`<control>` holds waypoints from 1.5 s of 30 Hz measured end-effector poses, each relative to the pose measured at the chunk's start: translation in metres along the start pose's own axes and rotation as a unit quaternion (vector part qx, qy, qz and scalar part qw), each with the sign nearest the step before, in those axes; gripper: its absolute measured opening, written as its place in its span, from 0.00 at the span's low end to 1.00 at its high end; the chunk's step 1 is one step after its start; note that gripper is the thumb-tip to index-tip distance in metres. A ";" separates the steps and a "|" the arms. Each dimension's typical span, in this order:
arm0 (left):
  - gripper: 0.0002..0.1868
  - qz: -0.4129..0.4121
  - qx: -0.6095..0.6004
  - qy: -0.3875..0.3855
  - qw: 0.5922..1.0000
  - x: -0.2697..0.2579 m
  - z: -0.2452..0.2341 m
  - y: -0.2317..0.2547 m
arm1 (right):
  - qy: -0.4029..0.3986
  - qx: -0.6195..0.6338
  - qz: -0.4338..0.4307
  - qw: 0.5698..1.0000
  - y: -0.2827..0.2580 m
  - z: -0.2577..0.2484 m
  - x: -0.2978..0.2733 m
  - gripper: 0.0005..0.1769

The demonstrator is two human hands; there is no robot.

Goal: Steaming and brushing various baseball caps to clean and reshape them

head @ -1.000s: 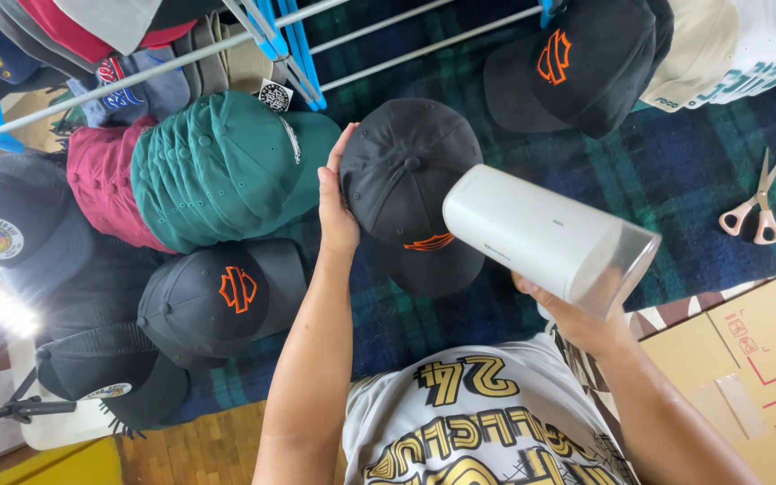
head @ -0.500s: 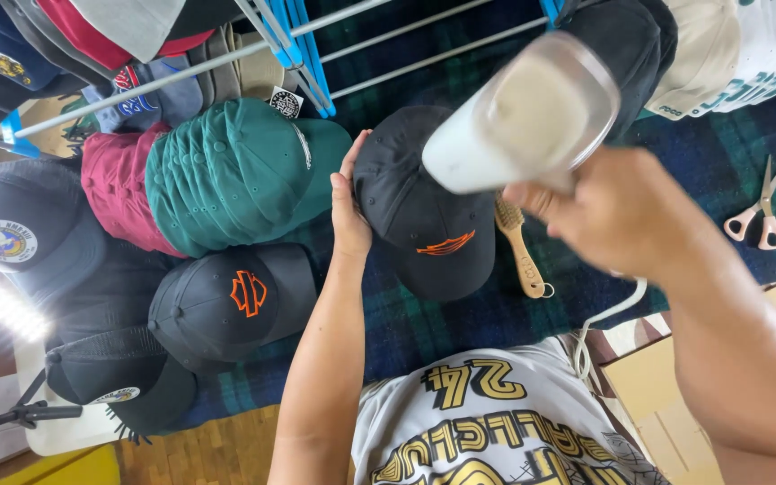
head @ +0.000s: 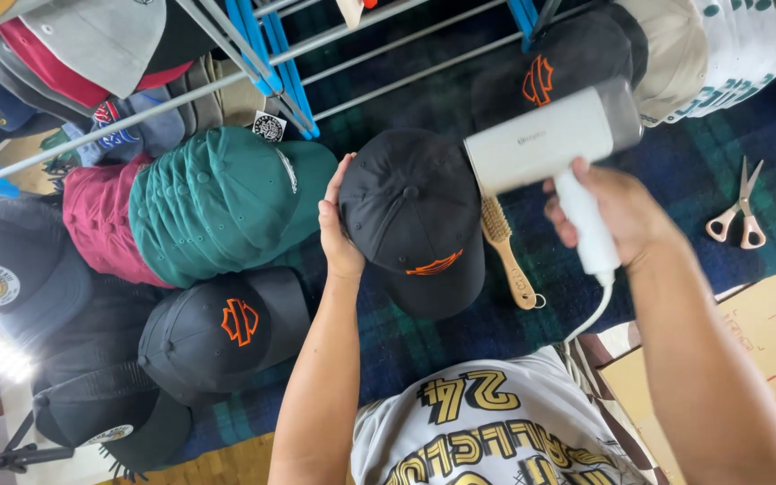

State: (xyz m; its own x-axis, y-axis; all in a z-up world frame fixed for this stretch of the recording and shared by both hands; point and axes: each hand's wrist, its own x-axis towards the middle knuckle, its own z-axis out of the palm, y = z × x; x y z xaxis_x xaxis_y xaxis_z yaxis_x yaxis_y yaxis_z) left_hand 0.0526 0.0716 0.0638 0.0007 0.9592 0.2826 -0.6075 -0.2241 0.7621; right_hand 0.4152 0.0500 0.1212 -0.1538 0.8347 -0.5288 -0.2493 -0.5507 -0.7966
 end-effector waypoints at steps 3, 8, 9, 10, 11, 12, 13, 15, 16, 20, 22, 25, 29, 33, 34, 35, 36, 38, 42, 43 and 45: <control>0.40 0.005 -0.005 0.005 1.000 0.001 -0.003 -0.004 | 0.013 0.028 -0.021 0.999 0.040 0.002 -0.016 0.31; 0.40 0.032 0.105 -0.003 0.994 0.006 0.003 -0.002 | 0.035 0.080 -0.074 0.993 0.081 -0.002 -0.016 0.29; 0.40 0.030 0.100 0.001 0.995 0.005 0.003 -0.003 | 0.031 0.084 -0.082 0.993 0.083 -0.002 -0.015 0.30; 0.40 0.030 0.101 0.001 0.994 0.005 0.004 -0.002 | 0.031 0.085 -0.082 0.993 0.079 -0.004 -0.007 0.30; 0.40 0.027 0.104 0.005 0.994 0.005 0.004 -0.002 | 0.015 0.085 -0.096 0.992 0.074 -0.006 0.002 0.30; 0.41 0.024 0.108 0.009 0.994 0.005 0.004 -0.001 | 0.000 0.086 -0.111 0.990 0.070 -0.007 0.010 0.30; 0.41 0.026 0.109 0.008 0.994 0.005 0.005 -0.001 | -0.001 0.086 -0.112 0.990 0.060 -0.006 0.013 0.30; 0.41 0.020 0.099 0.013 0.995 0.005 0.004 -0.001 | -0.027 0.077 -0.119 0.990 0.040 -0.001 0.021 0.28; 0.41 0.022 0.101 0.013 0.995 0.005 0.005 -0.002 | -0.030 0.077 -0.120 0.989 0.036 -0.005 0.023 0.28; 0.41 0.000 0.046 0.029 0.999 0.003 0.006 0.003 | -0.103 0.071 -0.041 0.991 0.011 -0.025 0.037 0.28; 0.41 -0.026 -0.005 0.034 0.999 0.001 0.007 0.004 | -0.152 0.064 0.002 0.986 -0.013 -0.032 0.047 0.31; 0.39 -0.020 -0.004 0.034 0.999 0.002 0.008 0.004 | -0.213 -0.027 -0.007 0.977 -0.059 -0.024 0.060 0.31; 0.40 -0.012 0.015 0.033 0.999 0.003 0.007 0.005 | -0.164 -0.245 0.032 0.955 -0.129 0.014 0.052 0.24; 0.38 0.003 0.035 0.025 0.999 0.003 0.007 0.005 | -0.036 -0.656 0.057 0.752 -0.188 0.087 0.010 0.26; 0.38 0.002 0.035 0.026 0.999 0.004 0.007 0.005 | -0.036 -0.656 0.058 0.752 -0.195 0.103 0.002 0.26; 0.38 0.001 0.035 0.026 0.999 0.004 0.008 0.006 | -0.045 -0.665 0.082 0.741 -0.201 0.119 -0.007 0.18; 0.38 0.001 0.036 0.027 0.999 0.004 0.009 0.007 | -0.055 -0.673 0.105 0.730 -0.208 0.135 -0.015 0.15; 0.39 0.002 0.041 0.031 0.999 0.005 0.008 0.006 | -0.069 -0.698 0.111 0.704 -0.212 0.147 -0.015 0.16; 0.39 0.010 0.074 0.032 0.997 0.005 0.007 0.007 | -0.070 -0.698 0.097 0.706 -0.219 0.158 -0.002 0.17; 0.39 0.012 0.074 0.032 0.997 0.006 0.007 0.007 | -0.070 -0.699 0.096 0.705 -0.219 0.154 0.008 0.17; 0.38 0.015 0.082 0.031 0.996 0.006 0.008 0.008 | -0.083 -0.652 0.063 0.751 -0.218 0.146 0.028 0.20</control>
State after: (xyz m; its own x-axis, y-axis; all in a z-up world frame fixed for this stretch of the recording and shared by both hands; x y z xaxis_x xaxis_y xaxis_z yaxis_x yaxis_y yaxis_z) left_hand 0.0542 0.0737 0.0764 -0.0664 0.9594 0.2740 -0.4685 -0.2724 0.8404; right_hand 0.3253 0.1953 0.3231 -0.2412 0.7059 -0.6660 0.9093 -0.0753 -0.4092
